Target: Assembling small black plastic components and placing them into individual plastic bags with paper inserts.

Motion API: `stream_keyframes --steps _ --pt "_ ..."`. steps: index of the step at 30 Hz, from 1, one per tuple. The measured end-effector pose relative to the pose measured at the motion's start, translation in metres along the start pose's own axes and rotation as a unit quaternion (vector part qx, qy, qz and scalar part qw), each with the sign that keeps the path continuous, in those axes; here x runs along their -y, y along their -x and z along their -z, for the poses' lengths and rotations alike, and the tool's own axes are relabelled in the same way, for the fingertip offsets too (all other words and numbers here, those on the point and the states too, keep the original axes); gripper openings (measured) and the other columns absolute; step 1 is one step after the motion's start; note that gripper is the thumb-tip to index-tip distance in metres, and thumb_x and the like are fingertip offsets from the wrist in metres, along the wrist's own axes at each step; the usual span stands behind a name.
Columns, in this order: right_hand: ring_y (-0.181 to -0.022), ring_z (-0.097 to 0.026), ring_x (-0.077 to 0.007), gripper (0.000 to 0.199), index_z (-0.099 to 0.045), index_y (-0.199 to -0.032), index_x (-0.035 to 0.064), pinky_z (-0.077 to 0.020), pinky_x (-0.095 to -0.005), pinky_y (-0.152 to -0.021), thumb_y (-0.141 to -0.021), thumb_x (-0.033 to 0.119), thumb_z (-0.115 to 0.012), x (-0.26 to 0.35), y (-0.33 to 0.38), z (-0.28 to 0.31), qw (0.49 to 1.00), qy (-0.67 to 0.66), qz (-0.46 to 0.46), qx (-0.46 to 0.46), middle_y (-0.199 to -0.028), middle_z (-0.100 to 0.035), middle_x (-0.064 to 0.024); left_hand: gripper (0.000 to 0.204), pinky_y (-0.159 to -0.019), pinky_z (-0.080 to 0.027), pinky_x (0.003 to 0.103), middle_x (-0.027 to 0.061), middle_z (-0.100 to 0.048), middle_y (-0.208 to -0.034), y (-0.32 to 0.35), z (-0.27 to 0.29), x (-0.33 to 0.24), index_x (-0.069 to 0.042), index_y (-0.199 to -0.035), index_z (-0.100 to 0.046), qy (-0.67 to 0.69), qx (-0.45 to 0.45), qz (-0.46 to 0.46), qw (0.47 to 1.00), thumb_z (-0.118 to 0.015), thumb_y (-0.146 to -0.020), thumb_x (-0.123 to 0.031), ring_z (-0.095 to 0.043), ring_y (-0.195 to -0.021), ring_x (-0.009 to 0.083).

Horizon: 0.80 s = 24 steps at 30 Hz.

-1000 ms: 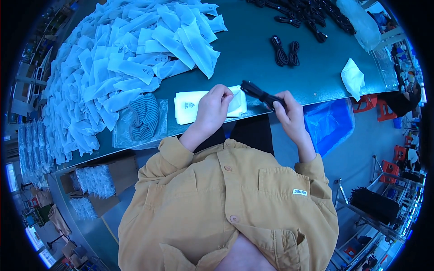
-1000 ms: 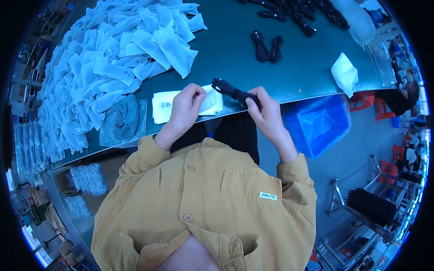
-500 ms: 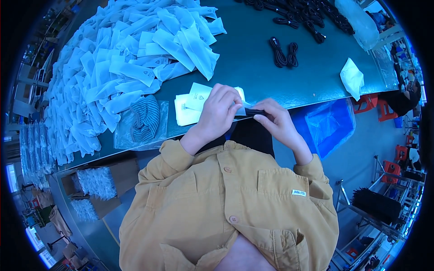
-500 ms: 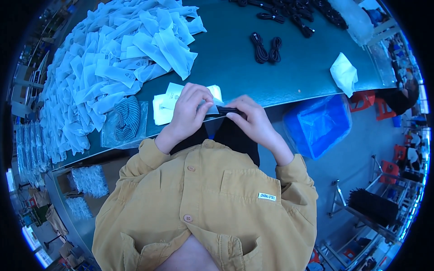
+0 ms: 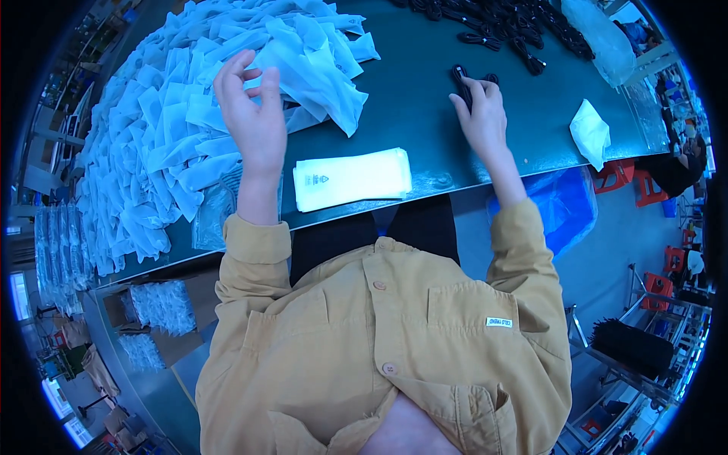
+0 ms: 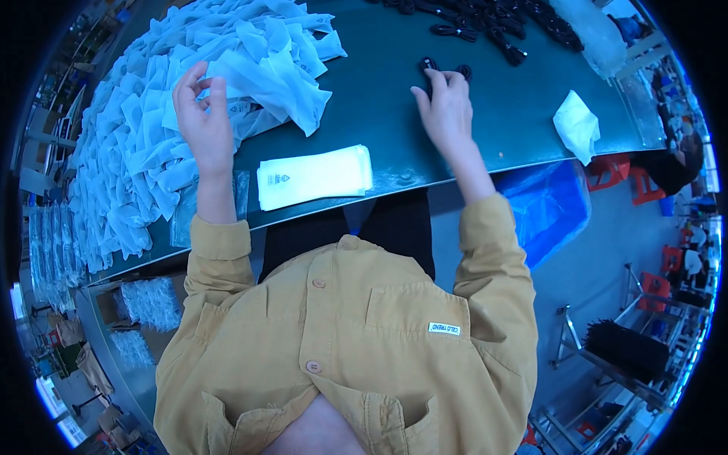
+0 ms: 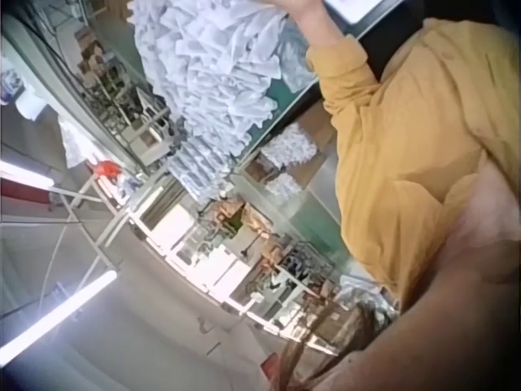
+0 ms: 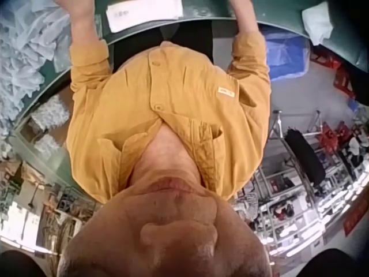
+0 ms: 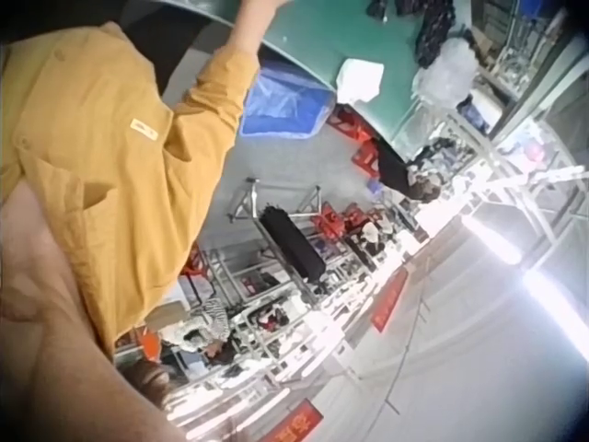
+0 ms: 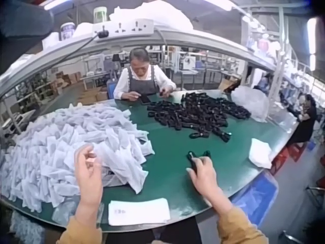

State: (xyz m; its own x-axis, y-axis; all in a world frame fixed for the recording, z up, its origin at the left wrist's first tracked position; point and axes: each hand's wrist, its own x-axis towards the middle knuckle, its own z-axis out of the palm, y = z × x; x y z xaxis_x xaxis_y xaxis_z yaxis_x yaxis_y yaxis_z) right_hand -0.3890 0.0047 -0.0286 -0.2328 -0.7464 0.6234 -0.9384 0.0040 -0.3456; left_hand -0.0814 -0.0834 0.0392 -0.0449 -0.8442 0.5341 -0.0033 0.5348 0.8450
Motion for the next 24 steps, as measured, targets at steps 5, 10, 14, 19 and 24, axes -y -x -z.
stream_keyframes --steps 5,10,14,19,24 --pt "-0.083 -0.062 -0.0308 0.027 -0.063 -0.106 0.0029 -0.0525 -0.0405 -0.069 -0.086 0.02 -0.068 -0.025 -0.005 -0.019 0.972 0.214 0.033 0.091 -0.091 -0.063 -0.017 0.019 -0.07 -0.046 0.031 0.0086 -0.055 -0.089 0.069 -0.02 0.005 -0.003 -0.099 -0.062 -0.166 0.22 -0.061 0.959 -0.07 -0.082 -0.008 -0.055 -0.075 0.0212" --pt "-0.077 -0.062 -0.0329 0.023 -0.061 -0.102 0.0018 -0.0526 -0.0428 -0.067 -0.083 0.013 -0.064 -0.011 0.017 -0.019 0.98 0.184 0.069 0.04 -0.084 -0.065 -0.0162 0.016 -0.071 -0.048 0.038 0.0119 -0.056 -0.09 0.111 -0.036 0.023 -0.003 -0.094 -0.062 -0.192 0.34 -0.095 0.916 -0.07 -0.081 -0.01 -0.057 -0.08 0.0304" --pt "-0.065 -0.063 -0.0234 0.019 -0.06 -0.103 0.0019 -0.0511 -0.0354 -0.057 -0.088 0.013 -0.062 0.003 0.034 -0.01 0.994 0.055 -0.028 0.09 -0.073 -0.063 -0.0124 0.015 -0.07 -0.047 0.04 0.0112 -0.055 -0.089 0.114 -0.041 0.025 -0.004 -0.089 -0.06 -0.229 0.34 -0.089 0.908 -0.07 -0.081 -0.01 -0.057 -0.084 0.0311" --pt "-0.059 -0.06 -0.0135 0.023 -0.058 -0.109 0.0001 -0.0485 -0.0264 -0.055 -0.1 0.02 -0.052 0.036 0.047 0.024 0.826 -0.392 -0.352 0.2 -0.073 -0.065 -0.0073 0.013 -0.069 -0.046 0.041 0.0109 -0.055 -0.087 0.114 -0.043 0.021 -0.004 -0.086 -0.058 -0.237 0.311 -0.093 0.916 -0.069 -0.081 -0.009 -0.057 -0.083 0.0305" --pt "-0.067 -0.06 -0.0061 0.022 -0.058 -0.113 0.0001 -0.0458 -0.0202 -0.057 -0.101 0.018 -0.053 0.057 0.071 0.041 0.82 -0.438 -0.323 0.177 -0.081 -0.066 -0.0068 0.011 -0.068 -0.046 0.04 0.0115 -0.054 -0.085 0.112 -0.048 0.018 -0.003 -0.086 -0.059 -0.228 0.317 -0.115 0.914 -0.068 -0.082 -0.008 -0.058 -0.08 0.0304"
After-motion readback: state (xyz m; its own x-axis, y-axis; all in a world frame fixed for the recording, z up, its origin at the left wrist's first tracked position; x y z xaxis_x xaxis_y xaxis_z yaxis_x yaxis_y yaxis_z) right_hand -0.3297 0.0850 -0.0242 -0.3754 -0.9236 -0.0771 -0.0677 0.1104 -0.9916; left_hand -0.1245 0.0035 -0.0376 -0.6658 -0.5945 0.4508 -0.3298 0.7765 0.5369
